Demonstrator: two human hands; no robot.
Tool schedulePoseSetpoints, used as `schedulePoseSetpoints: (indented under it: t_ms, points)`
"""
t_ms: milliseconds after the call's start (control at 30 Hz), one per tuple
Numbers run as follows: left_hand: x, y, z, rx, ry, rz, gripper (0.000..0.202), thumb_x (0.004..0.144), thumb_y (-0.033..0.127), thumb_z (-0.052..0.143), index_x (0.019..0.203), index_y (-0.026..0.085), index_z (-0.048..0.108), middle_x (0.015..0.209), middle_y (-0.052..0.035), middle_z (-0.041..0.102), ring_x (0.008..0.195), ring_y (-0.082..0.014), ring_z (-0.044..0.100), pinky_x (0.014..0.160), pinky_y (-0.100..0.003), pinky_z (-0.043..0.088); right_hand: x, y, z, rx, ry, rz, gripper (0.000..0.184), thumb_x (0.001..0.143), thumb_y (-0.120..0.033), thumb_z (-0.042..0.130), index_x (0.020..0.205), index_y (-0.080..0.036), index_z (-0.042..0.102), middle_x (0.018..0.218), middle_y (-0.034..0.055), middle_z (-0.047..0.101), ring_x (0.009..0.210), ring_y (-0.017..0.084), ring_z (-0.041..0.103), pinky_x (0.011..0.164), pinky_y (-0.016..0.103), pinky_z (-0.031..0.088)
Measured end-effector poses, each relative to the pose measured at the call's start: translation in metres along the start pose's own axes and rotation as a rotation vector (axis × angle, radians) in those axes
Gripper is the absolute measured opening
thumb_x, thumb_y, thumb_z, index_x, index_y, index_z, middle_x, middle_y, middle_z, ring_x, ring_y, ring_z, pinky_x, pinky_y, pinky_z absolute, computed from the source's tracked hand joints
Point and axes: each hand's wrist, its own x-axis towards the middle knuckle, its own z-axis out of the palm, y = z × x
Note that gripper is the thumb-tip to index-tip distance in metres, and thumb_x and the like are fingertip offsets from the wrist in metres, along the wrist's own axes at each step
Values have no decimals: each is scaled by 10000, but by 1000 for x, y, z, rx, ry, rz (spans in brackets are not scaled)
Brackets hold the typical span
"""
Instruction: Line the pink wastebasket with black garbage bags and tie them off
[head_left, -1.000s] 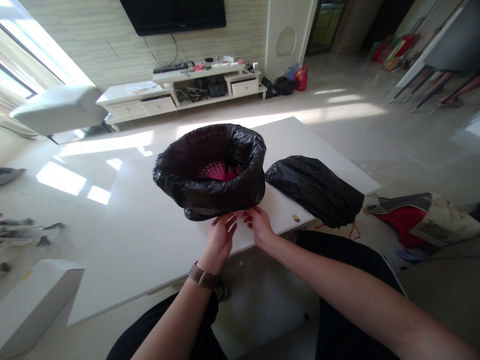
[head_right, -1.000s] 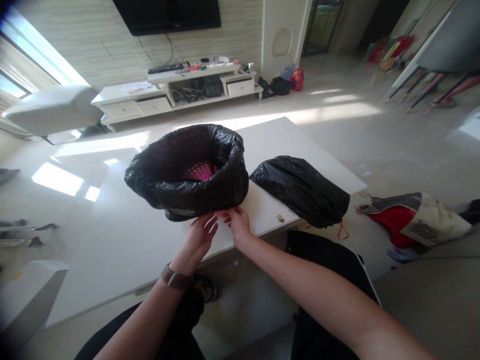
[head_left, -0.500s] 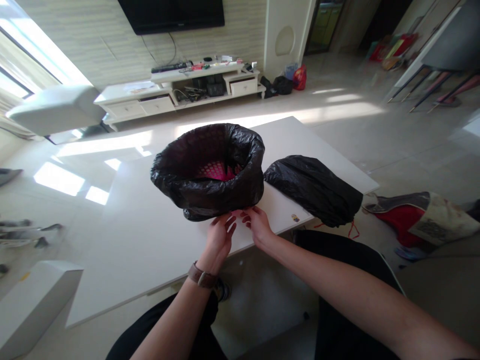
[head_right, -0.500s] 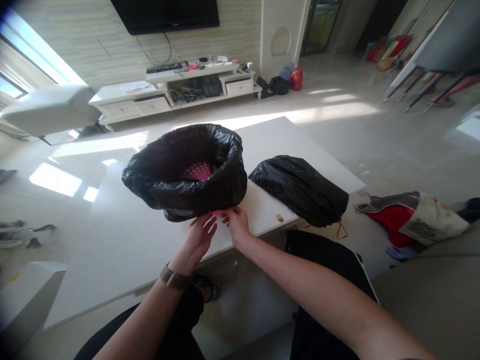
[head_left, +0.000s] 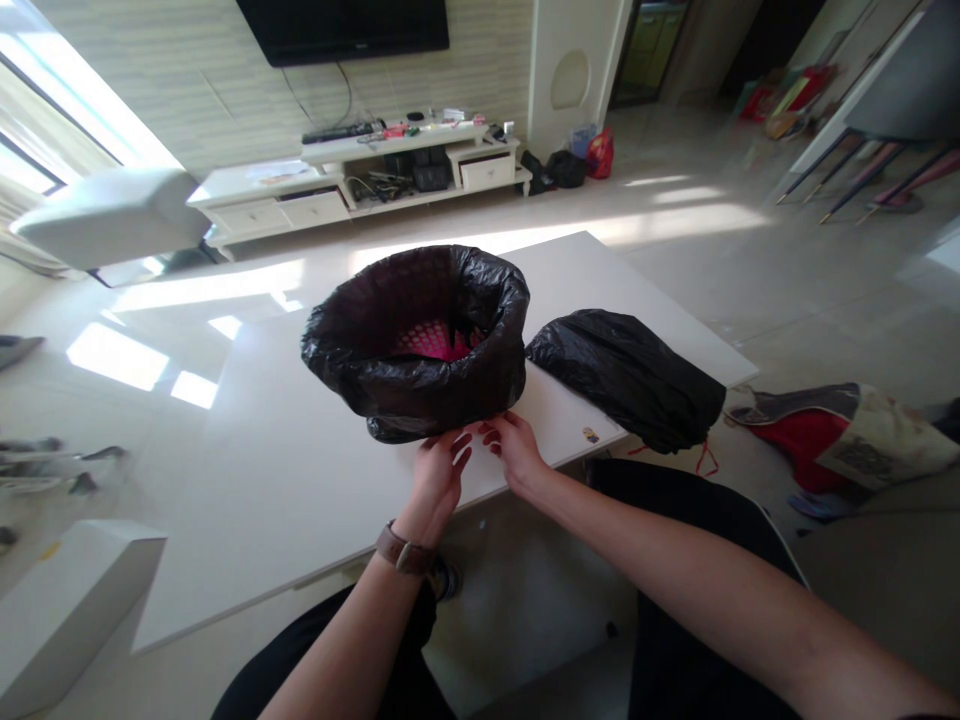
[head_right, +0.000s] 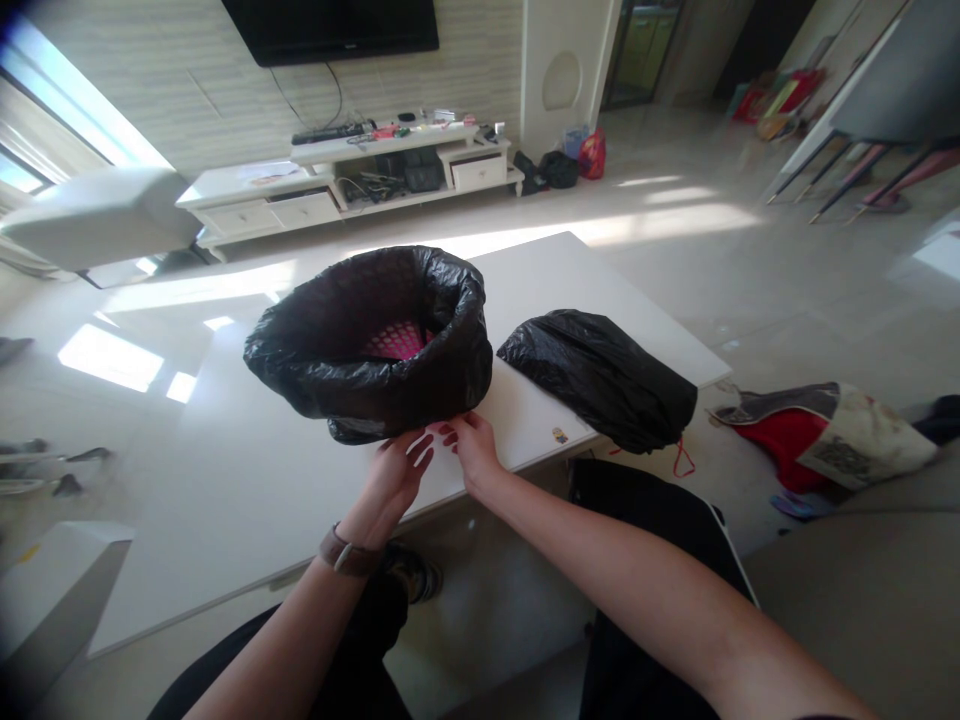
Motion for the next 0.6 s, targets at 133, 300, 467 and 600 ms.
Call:
schedulePoseSetpoints:
  t_ms: [133,300,467,600]
  points:
    - [1,0,1,-7,16,-6,106,761,66,653,724,165,663,846,-35,683,762,-140,636,732,-293,450,0,-1,0,-4,9,-4,139,617,-329,684,688,-218,642,633,-11,666,581,139,515,603,310,323]
    - [2,1,1,-21,29,1,100,769,77,658,738,173,656,865,-35,684,764,-134,636,741,-287,460,0,-2,0,-5,26,-9,151,624,-344,696,674,-220,628,620,-14,645,576,139,505,597,313,321]
    - [3,1,0,-22,37,15,95,757,88,676,734,176,651,855,-38,684,785,-142,641,756,-286,457,0,-2,-2,-3,47,-17,164,625,-357,711,657,-217,630,605,-16,622,582,141,501,594,315,323]
    - [5,0,-2,-19,41,26,94,742,87,677,734,177,653,856,-39,681,788,-146,638,770,-295,456,1,-2,-1,6,52,-13,153,623,-344,712,661,-214,641,608,-9,623,591,144,500,595,317,322]
